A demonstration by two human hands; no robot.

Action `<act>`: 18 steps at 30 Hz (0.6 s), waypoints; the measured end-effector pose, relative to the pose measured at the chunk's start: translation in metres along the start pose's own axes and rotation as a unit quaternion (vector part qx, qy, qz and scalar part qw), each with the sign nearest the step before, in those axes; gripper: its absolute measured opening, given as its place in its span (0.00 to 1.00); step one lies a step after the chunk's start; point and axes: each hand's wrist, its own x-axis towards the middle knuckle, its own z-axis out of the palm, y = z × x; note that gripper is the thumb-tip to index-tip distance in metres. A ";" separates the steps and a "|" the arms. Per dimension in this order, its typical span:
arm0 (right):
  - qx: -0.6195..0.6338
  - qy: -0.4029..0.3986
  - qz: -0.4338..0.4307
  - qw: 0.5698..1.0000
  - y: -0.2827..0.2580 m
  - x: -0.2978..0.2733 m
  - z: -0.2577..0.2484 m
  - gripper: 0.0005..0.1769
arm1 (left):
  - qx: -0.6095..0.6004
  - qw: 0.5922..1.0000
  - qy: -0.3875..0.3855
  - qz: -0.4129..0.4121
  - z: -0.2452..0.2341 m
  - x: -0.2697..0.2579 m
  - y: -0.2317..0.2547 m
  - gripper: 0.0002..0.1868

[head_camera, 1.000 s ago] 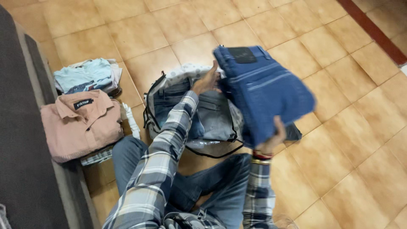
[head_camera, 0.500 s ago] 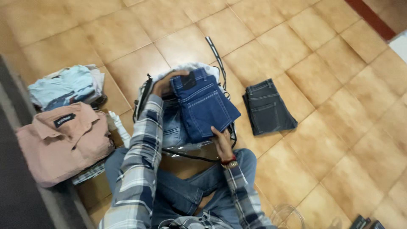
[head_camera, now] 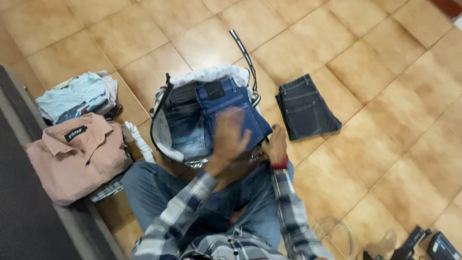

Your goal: The person packs a bag by taking folded jeans and shirts from stacks on the floor and placing them inside the main compartment one by one.

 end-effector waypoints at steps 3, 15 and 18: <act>-0.014 -0.109 0.059 0.992 0.022 0.014 0.024 0.34 | 0.155 0.971 -0.174 0.052 0.024 0.009 0.027 0.55; -0.045 0.060 -0.027 0.997 0.027 0.041 -0.027 0.06 | 0.192 0.936 -0.273 0.108 0.075 -0.030 -0.036 0.46; -0.038 0.064 -0.020 0.997 0.005 0.046 -0.041 0.05 | 0.135 0.923 -0.342 0.112 0.069 -0.036 -0.049 0.44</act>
